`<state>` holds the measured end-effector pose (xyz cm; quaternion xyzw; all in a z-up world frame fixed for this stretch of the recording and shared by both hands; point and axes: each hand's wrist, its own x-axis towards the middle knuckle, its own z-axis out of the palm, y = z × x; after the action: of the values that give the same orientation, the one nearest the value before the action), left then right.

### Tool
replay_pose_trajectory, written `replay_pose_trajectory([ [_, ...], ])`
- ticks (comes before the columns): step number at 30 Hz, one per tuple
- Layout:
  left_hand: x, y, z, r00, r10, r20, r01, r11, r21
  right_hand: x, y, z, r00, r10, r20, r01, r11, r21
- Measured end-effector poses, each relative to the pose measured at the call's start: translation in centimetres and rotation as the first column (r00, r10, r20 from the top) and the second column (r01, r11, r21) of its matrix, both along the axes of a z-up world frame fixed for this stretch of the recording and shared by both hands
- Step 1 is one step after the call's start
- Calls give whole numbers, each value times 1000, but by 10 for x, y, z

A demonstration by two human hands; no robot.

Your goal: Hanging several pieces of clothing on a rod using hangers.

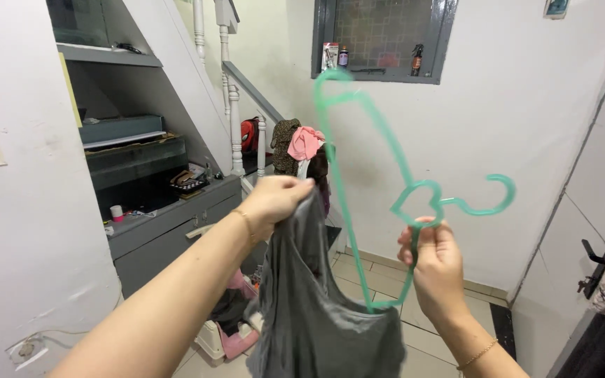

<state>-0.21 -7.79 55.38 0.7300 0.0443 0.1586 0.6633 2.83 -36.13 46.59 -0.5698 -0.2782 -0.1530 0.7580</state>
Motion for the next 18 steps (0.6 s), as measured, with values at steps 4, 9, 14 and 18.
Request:
replay_pose_trajectory([
  [4,-25,-42,41,998,-50,-46,50,999,-5,-38,16,24,993,109,-45,-88,939,332],
  [9,-27,-55,54,987,-140,-75,124,974,-189,-68,44,26,978,144,-152,-74,917,392],
  [14,-26,-44,61,976,-210,-50,190,945,-268,-56,44,-20,979,132,-154,-76,942,327],
  [18,-35,-14,65,993,-106,-61,93,978,-188,-60,31,-39,997,-4,-73,11,995,101],
])
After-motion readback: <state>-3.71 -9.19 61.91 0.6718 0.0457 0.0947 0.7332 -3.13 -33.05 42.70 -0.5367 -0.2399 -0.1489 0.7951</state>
